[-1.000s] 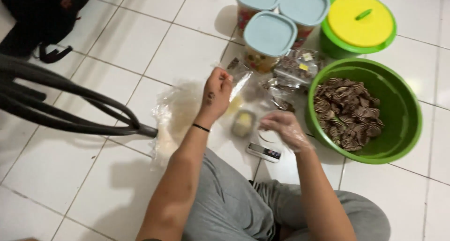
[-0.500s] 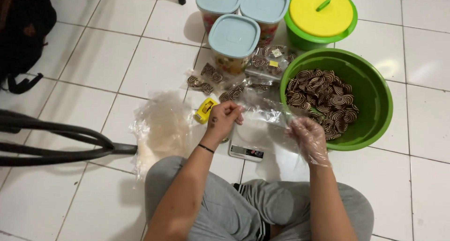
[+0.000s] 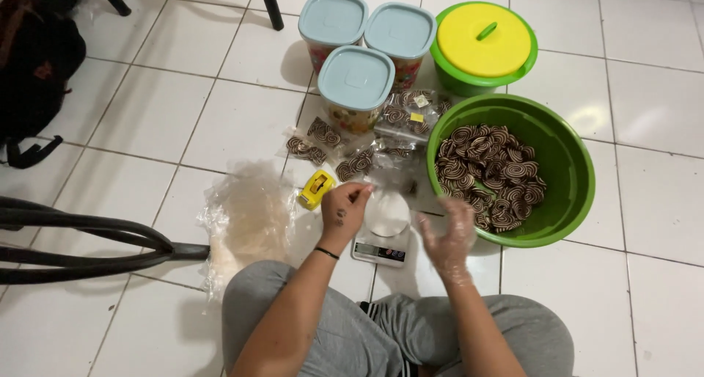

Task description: Bagging and weighing spiral-patterned cookies from a large bowl into small plastic portions.

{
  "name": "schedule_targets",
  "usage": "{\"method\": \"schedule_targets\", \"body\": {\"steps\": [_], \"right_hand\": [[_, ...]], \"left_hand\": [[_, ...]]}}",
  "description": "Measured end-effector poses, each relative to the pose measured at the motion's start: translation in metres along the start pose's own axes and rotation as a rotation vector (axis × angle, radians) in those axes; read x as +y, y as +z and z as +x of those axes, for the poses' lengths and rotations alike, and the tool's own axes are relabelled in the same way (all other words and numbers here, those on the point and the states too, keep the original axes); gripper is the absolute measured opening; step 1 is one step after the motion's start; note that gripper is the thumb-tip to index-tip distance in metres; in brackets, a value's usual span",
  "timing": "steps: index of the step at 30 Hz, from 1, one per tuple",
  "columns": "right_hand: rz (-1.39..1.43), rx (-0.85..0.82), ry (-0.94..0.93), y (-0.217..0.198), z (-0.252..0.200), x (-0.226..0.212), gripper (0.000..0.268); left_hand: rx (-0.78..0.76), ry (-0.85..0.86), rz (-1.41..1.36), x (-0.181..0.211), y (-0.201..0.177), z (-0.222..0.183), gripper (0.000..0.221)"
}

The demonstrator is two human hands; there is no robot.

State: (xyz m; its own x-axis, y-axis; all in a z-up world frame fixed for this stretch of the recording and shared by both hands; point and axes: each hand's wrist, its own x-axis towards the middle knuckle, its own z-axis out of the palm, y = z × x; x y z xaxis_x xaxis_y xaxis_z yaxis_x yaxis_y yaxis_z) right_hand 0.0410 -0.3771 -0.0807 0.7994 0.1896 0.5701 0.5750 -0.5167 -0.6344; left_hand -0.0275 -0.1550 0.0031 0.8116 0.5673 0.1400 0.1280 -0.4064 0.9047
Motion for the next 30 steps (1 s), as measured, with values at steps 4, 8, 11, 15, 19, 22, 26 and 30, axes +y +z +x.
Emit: {"method": "schedule_targets", "body": {"steps": [4,8,11,15,19,22,26,30], "right_hand": [[0.138,-0.327,0.085,0.003,-0.02,-0.037,0.048],[0.218,-0.495,0.226,0.007,-0.032,-0.047,0.048],[0.227,-0.492,0.324,0.001,-0.032,-0.05,0.033],[0.257,-0.514,0.45,-0.013,-0.027,-0.047,0.028],[0.248,-0.591,0.427,-0.038,-0.016,-0.06,0.021],[0.263,-0.589,0.459,-0.044,-0.015,-0.062,0.015],[0.357,-0.349,0.588,-0.042,-0.004,-0.045,0.014],[0.02,-0.266,0.386,-0.038,0.008,-0.036,0.024]], "left_hand": [[-0.029,0.016,-0.017,-0.017,0.023,-0.014,0.012],[-0.242,-0.08,-0.02,-0.005,0.028,-0.031,0.01],[-0.363,-0.093,-0.061,0.002,0.026,-0.039,0.01],[-0.489,-0.039,-0.097,-0.004,0.025,-0.042,0.009],[-0.48,0.014,-0.07,-0.005,0.027,-0.048,0.011],[-0.493,0.03,-0.04,-0.001,0.029,-0.05,0.015],[-0.446,0.033,-0.058,-0.004,0.036,-0.033,0.025],[-0.4,0.084,0.057,-0.005,0.038,-0.025,0.032]]}}
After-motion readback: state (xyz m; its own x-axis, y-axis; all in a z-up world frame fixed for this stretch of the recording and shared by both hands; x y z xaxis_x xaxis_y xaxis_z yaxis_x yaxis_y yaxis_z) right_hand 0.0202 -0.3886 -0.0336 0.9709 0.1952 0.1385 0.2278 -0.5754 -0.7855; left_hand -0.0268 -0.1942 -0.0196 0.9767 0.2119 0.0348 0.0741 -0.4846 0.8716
